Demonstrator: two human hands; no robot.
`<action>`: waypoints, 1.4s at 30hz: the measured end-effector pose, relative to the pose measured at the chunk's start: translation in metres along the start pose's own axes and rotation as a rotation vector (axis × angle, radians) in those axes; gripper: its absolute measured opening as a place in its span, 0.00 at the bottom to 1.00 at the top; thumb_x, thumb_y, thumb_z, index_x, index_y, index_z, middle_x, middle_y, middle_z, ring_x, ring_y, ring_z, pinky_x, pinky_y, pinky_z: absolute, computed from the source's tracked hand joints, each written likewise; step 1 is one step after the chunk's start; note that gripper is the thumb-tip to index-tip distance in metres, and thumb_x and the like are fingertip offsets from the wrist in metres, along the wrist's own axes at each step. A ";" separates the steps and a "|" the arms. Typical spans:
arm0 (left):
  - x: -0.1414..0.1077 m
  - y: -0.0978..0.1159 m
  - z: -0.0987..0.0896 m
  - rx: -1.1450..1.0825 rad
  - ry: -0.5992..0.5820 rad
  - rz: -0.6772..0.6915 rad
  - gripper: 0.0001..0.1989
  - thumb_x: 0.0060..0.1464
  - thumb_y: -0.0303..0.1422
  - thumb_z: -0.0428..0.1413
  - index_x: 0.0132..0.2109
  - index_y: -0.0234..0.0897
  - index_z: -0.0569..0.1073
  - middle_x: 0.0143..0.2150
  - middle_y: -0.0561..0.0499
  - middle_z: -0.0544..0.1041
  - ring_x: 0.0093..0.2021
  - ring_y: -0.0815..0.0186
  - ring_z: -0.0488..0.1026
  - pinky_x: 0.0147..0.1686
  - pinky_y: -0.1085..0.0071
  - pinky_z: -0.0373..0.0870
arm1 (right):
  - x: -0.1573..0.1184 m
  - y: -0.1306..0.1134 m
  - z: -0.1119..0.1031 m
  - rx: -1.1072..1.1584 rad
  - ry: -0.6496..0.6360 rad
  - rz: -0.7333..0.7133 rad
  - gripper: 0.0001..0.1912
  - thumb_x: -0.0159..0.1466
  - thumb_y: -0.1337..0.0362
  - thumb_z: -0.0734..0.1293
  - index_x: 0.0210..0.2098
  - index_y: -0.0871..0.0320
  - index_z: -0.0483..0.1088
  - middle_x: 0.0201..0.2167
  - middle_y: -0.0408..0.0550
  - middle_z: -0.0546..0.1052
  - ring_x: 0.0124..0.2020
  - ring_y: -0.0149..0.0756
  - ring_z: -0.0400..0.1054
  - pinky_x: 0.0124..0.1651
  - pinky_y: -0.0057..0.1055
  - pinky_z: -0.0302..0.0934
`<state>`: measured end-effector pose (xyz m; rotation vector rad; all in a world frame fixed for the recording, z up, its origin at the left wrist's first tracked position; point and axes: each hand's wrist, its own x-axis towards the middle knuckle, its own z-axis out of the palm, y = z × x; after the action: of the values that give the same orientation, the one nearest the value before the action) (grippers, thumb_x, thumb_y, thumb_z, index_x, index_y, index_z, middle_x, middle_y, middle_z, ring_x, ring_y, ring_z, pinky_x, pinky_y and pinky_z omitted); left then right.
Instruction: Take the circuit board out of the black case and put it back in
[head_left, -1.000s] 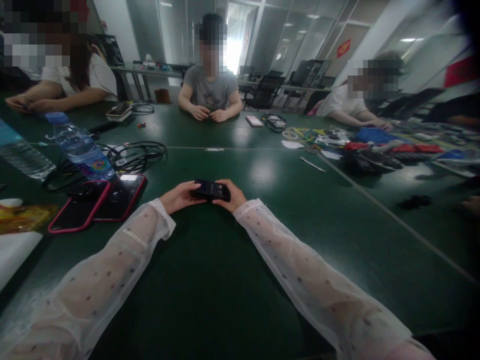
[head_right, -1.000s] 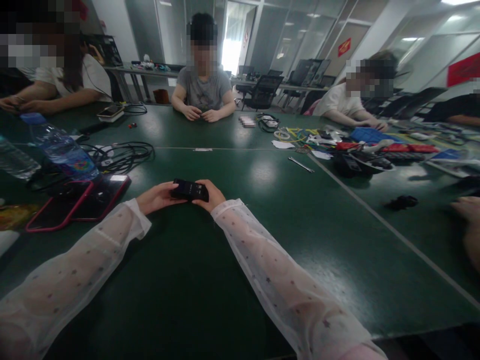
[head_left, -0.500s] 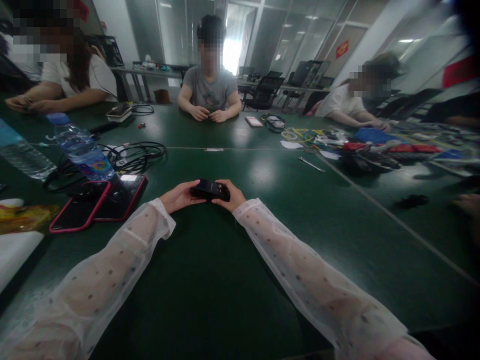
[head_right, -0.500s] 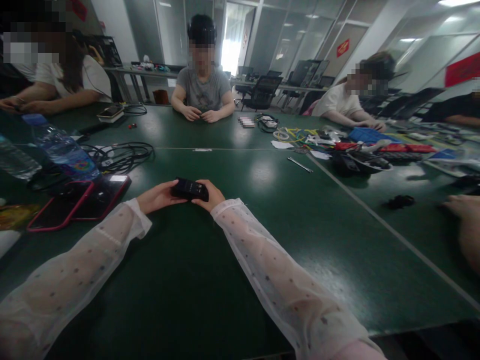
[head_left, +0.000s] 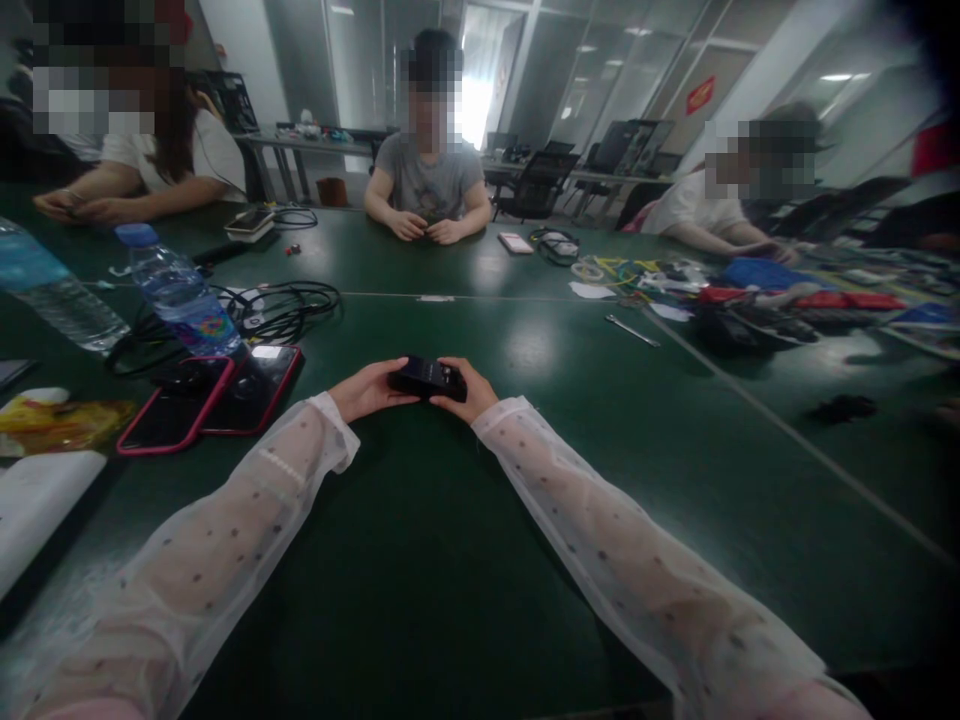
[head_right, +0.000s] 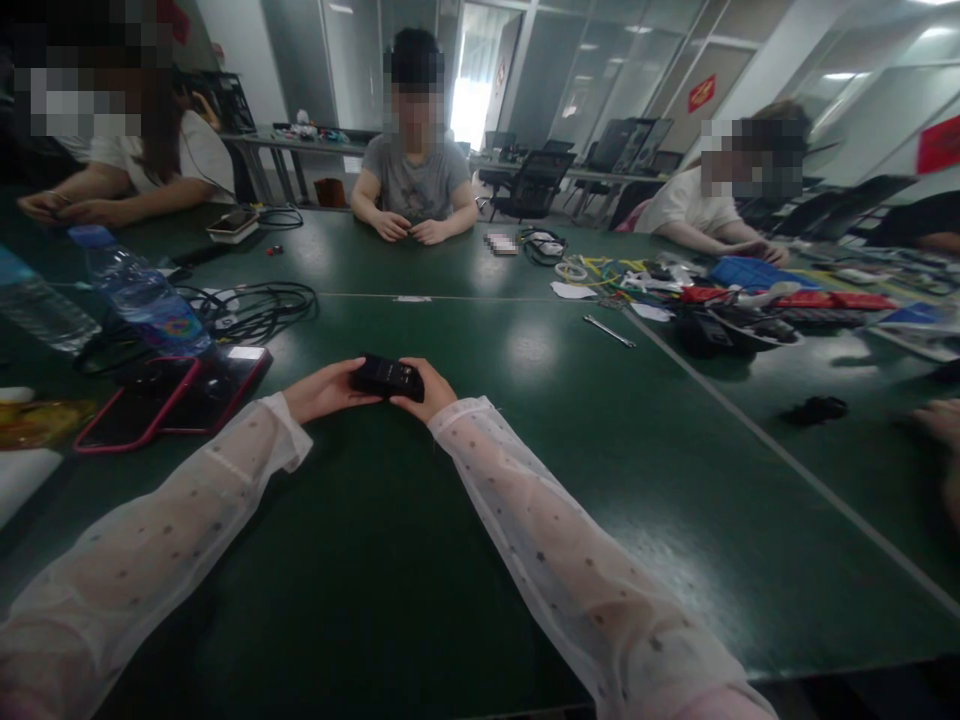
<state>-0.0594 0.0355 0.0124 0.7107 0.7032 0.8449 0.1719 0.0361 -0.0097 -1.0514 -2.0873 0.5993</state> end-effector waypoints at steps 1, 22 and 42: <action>0.000 0.000 0.000 -0.001 0.005 0.000 0.18 0.55 0.32 0.60 0.52 0.32 0.70 0.52 0.36 0.74 0.55 0.53 0.71 0.56 0.54 0.68 | 0.000 0.001 0.001 0.009 0.002 0.023 0.39 0.53 0.59 0.74 0.60 0.52 0.56 0.51 0.53 0.71 0.52 0.46 0.70 0.55 0.48 0.64; -0.007 0.003 0.008 0.010 0.048 0.005 0.17 0.54 0.30 0.60 0.50 0.31 0.71 0.50 0.37 0.75 0.54 0.53 0.72 0.54 0.55 0.70 | 0.002 0.002 0.000 -0.060 0.008 -0.110 0.30 0.57 0.58 0.71 0.57 0.52 0.61 0.50 0.52 0.71 0.53 0.46 0.68 0.55 0.48 0.63; -0.001 0.003 0.001 -0.052 -0.021 -0.048 0.17 0.61 0.42 0.53 0.50 0.34 0.70 0.46 0.40 0.76 0.49 0.55 0.75 0.57 0.54 0.65 | -0.001 -0.005 0.000 0.027 0.152 -0.041 0.27 0.56 0.58 0.71 0.53 0.52 0.64 0.50 0.52 0.73 0.52 0.45 0.69 0.55 0.46 0.64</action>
<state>-0.0609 0.0358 0.0158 0.6534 0.6745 0.8076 0.1697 0.0322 -0.0068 -1.0051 -1.9585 0.5093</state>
